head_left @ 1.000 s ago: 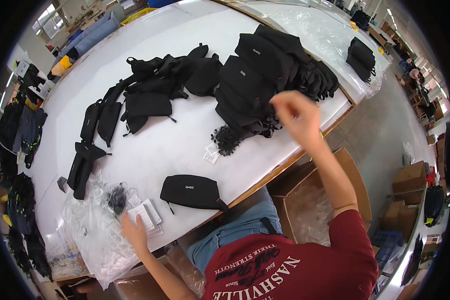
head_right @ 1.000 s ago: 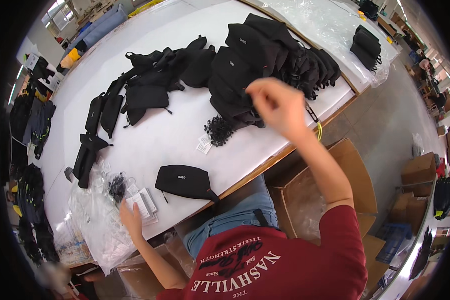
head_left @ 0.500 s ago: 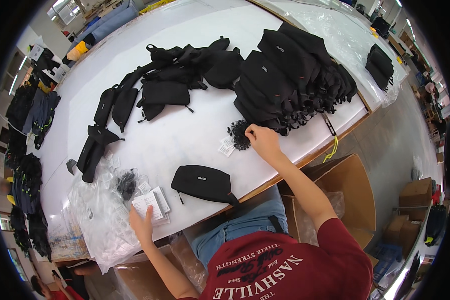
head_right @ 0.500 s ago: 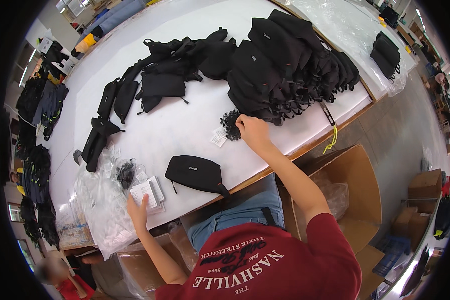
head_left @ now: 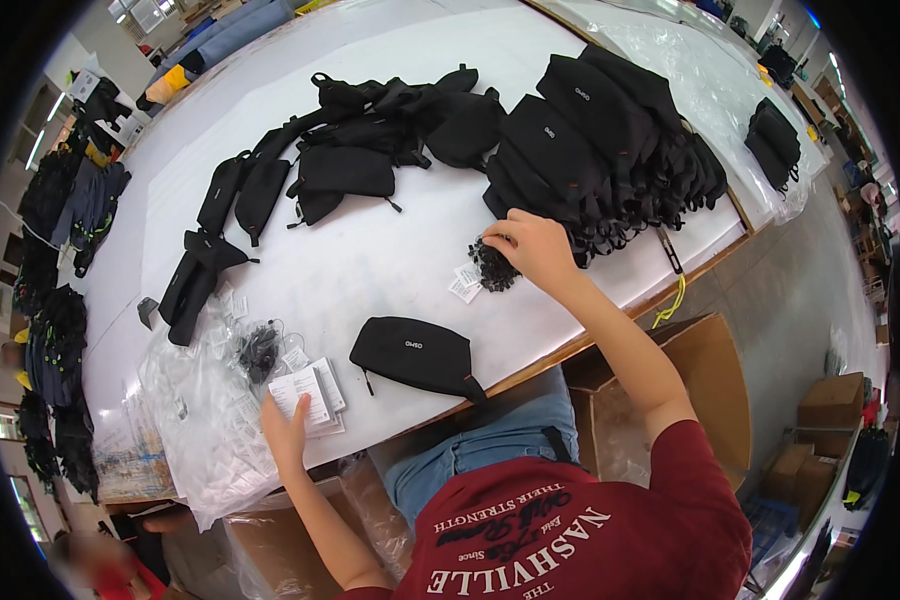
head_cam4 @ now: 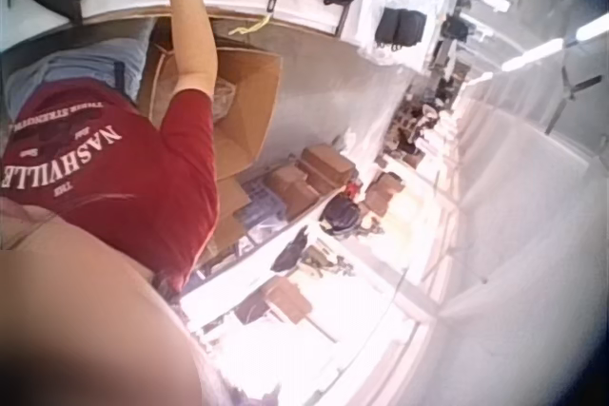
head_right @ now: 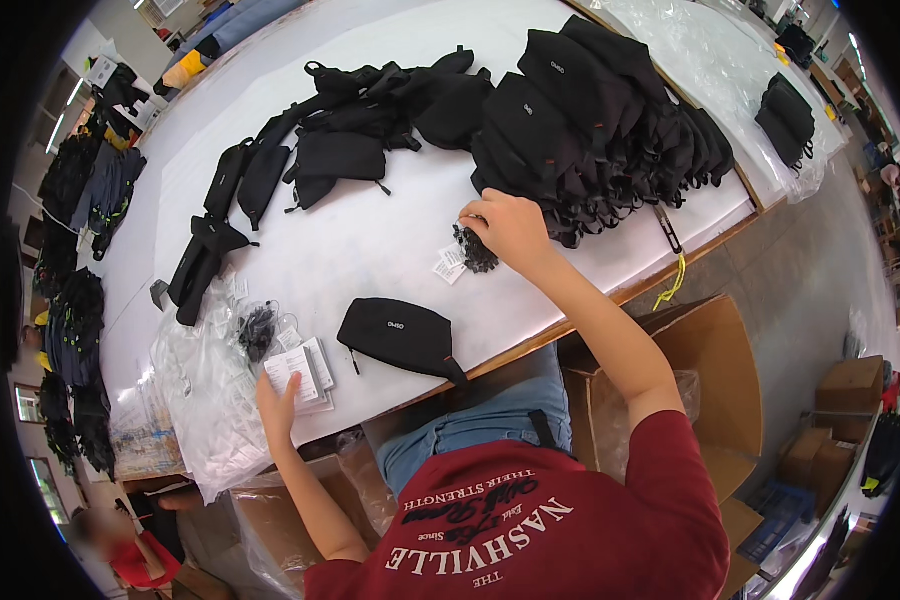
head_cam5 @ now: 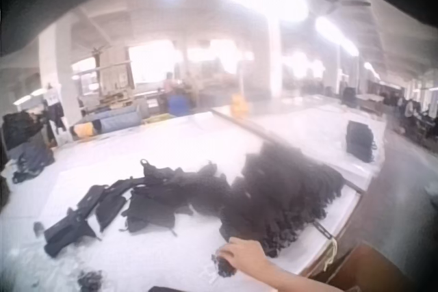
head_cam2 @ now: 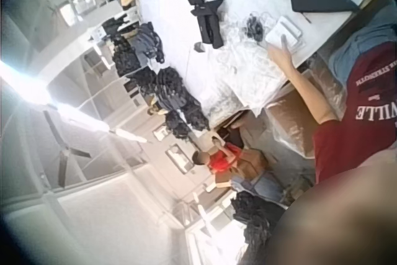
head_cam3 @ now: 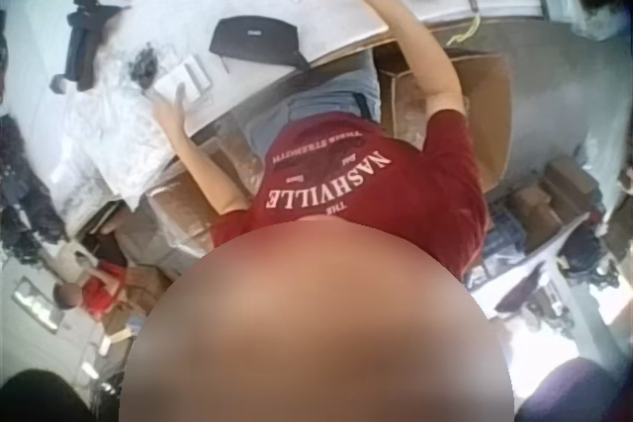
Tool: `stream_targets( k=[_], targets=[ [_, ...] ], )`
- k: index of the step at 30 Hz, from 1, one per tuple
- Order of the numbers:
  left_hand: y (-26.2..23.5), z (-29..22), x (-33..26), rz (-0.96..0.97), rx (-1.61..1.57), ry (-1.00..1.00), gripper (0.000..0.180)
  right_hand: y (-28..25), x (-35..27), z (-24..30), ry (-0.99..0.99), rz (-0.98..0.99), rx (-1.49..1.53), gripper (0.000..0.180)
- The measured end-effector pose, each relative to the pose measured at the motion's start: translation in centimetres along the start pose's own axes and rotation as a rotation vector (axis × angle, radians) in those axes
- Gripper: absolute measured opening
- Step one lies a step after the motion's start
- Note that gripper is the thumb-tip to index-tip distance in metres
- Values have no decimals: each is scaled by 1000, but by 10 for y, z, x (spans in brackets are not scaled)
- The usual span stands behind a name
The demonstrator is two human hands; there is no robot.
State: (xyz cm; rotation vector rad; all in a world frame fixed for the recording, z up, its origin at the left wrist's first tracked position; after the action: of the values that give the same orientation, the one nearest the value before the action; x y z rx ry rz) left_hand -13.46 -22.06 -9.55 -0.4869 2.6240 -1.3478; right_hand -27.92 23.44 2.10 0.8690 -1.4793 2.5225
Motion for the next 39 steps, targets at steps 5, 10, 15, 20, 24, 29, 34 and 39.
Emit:
stream_targets(
  k=[5, 10, 15, 20, 24, 29, 34, 39],
  targets=[
    [-11, -8, -8, -95, 336, -100, 72, -43, 19, 18, 102, -19, 178, 8],
    [-24, -24, -9, -222, 380, -38, 74, -51, 12, 29, 215, 86, 596, 7],
    [-26, -10, -1, -186, 131, 2, 62, -10, -46, -19, 539, 351, 640, 16],
    [-17, -40, -8, 41, -769, -225, 55, -1, -90, -60, 468, 356, 100, 27],
    [-8, -77, -26, 49, -989, -223, 58, 30, -94, -5, 166, 633, 129, 23],
    [26, -157, -41, 410, -1191, -1, 57, 64, -111, -1, 47, 617, -16, 16],
    [50, -187, -59, 444, -1050, -49, 49, 70, -117, 2, 7, 685, -53, 14],
    [57, -211, -87, 545, -1078, -10, 46, 28, -86, 33, 563, 557, 921, 13]
  ],
)
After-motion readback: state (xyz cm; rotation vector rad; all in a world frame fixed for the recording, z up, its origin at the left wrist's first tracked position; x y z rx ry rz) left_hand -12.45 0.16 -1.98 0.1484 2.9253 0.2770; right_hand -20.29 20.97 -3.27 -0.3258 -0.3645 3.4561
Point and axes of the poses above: each hand's wrist, its own x-axis towards the middle knuckle, its own y-axis out of the palm, z = x × y, the point moved 10 cm from there along x, towards the middle knuckle, and after that the axes turned 2 degrees about -x, right-handed, at the moved point
